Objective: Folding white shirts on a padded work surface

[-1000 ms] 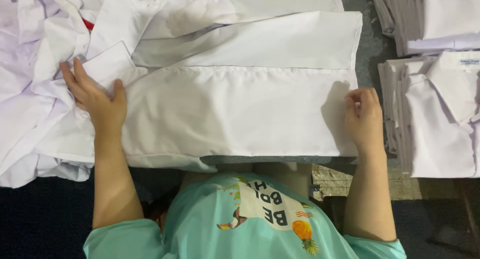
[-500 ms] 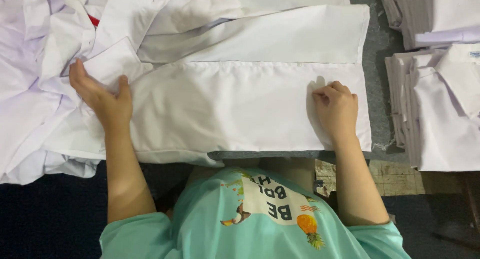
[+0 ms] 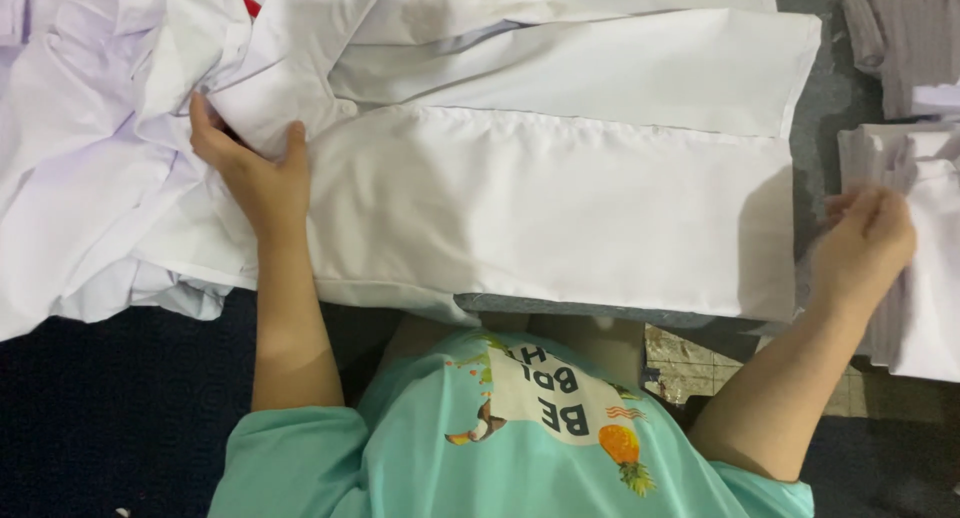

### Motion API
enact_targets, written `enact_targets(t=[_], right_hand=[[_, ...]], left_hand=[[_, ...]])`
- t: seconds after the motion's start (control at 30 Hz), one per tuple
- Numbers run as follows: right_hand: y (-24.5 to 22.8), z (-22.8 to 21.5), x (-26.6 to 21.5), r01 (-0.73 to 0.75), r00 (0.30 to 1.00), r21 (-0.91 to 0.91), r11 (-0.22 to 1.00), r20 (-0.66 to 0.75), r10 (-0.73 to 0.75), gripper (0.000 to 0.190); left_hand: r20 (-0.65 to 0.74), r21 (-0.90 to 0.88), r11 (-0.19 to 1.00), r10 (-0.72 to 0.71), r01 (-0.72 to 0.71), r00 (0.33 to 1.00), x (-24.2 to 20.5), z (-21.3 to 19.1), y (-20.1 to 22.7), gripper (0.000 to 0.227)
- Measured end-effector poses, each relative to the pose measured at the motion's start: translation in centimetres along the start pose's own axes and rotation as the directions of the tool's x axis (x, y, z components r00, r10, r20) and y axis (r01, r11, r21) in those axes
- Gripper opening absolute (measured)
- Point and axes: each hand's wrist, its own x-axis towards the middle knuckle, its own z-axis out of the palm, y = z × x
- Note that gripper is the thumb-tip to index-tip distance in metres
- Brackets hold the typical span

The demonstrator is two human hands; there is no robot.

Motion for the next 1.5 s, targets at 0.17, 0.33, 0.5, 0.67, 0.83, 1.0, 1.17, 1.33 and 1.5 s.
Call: enact_targets(t=[0.17,0.33,0.5,0.67,0.83,1.0,1.17,1.33,1.5], right_hand=[[-1.4,1.1,-1.9,0.107,0.964,-0.055,0.993,-0.238,-0.117,0.015],[-11.4,4.8,-3.9,0.178,0.983,0.243,0.954,-0.004,-0.182,0.02],[-24.0,7.3,-5.6,0.265,0.787,0.527,0.807,0.365,-0.497,0.01],[-29.4,13.4,-7.9,0.489,0.533,0.632,0.601,0.329,-0.78,0.023],[-30.4,17.9,-9.3,0.704,0.475,0.301,0.643,0.473,-0.742,0.031],[-31.1,18.3,-9.9,0.686,0.574,0.264,0.678,0.376,-0.727,0.016],[-31.6,18.7,-9.6,0.584,0.63,0.341,0.737,0.382,-0.676,0.008],[-31.7,18.1,-7.7,0.346,0.546,0.471,0.811,0.602,-0.583,0.009],[-33.2,17.7,-5.0,0.196,0.541,0.431,0.881,0.702,-0.463,0.011]], left_hand=[[0.074,0.002,0.988,-0.152,0.152,0.986,0.4,-0.7,1.7,0.086],[0.093,-0.099,0.986,-0.126,0.135,0.988,0.1,-0.6,1.4,0.084],[0.091,-0.096,0.987,-0.121,0.13,0.988,0.0,-0.7,1.5,0.08],[0.087,-0.111,0.987,-0.104,0.113,0.991,0.0,-0.9,1.5,0.077],[0.092,-0.109,0.982,-0.146,0.156,0.985,0.2,-0.9,1.7,0.078],[0.083,-0.121,0.978,-0.163,0.172,0.983,0.3,-1.1,2.0,0.077],[0.09,-0.085,0.972,-0.213,0.221,0.973,0.3,-1.2,2.4,0.077],[0.099,-0.129,0.969,-0.198,0.21,0.975,0.2,-1.4,2.1,0.075],[0.114,-0.116,0.967,-0.215,0.227,0.97,0.2,-1.5,2.2,0.076]])
